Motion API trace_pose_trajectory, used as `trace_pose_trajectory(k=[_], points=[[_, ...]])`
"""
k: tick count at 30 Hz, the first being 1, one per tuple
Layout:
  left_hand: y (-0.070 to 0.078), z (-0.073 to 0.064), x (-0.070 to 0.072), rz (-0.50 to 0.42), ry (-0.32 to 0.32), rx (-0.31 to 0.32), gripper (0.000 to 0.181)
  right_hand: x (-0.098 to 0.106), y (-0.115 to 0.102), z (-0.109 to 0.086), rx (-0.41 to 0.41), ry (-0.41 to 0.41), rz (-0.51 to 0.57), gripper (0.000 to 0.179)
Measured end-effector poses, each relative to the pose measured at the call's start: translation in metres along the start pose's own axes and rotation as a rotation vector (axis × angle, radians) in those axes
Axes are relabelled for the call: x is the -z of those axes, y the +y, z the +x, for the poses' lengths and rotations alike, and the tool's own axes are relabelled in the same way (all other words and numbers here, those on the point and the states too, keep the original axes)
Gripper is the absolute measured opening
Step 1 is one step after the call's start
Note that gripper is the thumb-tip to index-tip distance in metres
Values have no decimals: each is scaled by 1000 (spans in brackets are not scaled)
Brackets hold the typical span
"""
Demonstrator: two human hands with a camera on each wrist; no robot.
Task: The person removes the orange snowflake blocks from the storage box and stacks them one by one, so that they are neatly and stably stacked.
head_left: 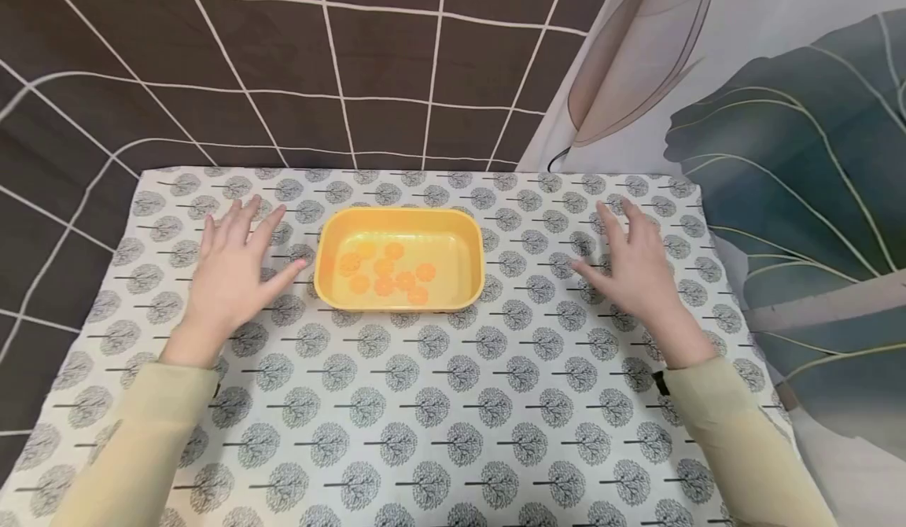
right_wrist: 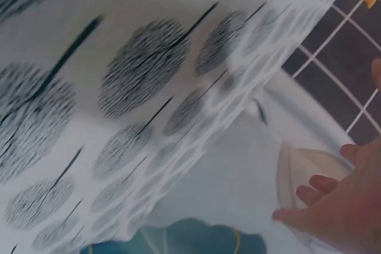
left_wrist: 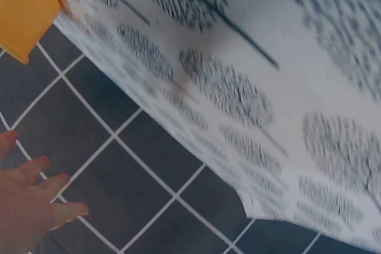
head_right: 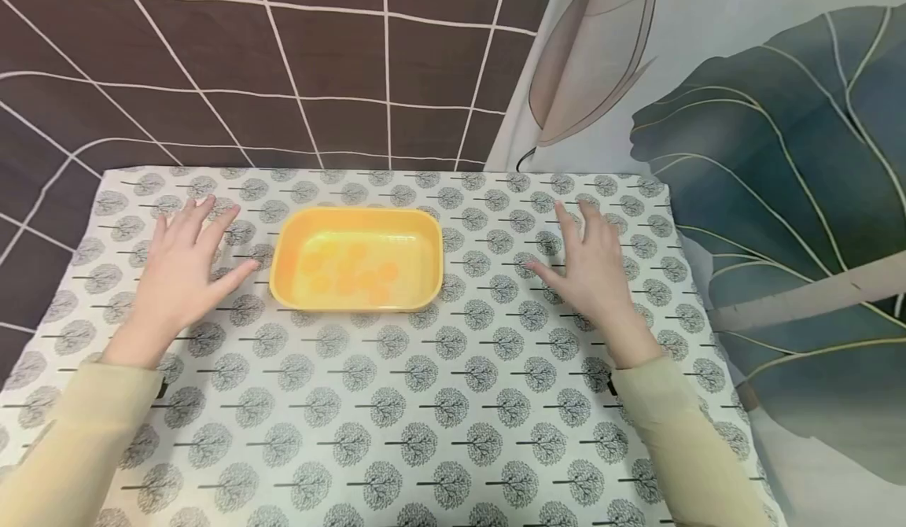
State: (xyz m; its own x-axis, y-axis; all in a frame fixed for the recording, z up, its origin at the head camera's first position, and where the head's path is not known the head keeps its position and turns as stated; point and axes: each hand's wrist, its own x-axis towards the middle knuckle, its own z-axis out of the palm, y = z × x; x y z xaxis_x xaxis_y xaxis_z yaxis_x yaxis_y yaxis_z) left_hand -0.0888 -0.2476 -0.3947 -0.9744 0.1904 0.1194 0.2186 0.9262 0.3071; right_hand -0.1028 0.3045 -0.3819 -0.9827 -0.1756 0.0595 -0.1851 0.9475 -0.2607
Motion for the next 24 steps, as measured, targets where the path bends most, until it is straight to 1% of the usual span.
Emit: trace_pose_trajectory(k=[2,5,10,16,19,22,24], points=[[3,3,-4,-50,26,-14,85,-4,-6,5,41,41,6,97],[6,6,-8,-107,49,-23,81,-7,-18,11,79,75,23,89],[10,13,-17,-182,48,-13,78,-15,-42,21,122,112,102,78],[11,19,-29,-315,62,-17,74,-28,-73,29,170,143,205,69],[10,21,-33,-374,43,-6,73,-35,-87,33,200,149,262,65],[7,22,-36,-438,-3,29,73,-42,-100,38,219,138,322,63],[6,22,-38,-478,-38,47,75,-45,-108,41,222,115,361,61]])
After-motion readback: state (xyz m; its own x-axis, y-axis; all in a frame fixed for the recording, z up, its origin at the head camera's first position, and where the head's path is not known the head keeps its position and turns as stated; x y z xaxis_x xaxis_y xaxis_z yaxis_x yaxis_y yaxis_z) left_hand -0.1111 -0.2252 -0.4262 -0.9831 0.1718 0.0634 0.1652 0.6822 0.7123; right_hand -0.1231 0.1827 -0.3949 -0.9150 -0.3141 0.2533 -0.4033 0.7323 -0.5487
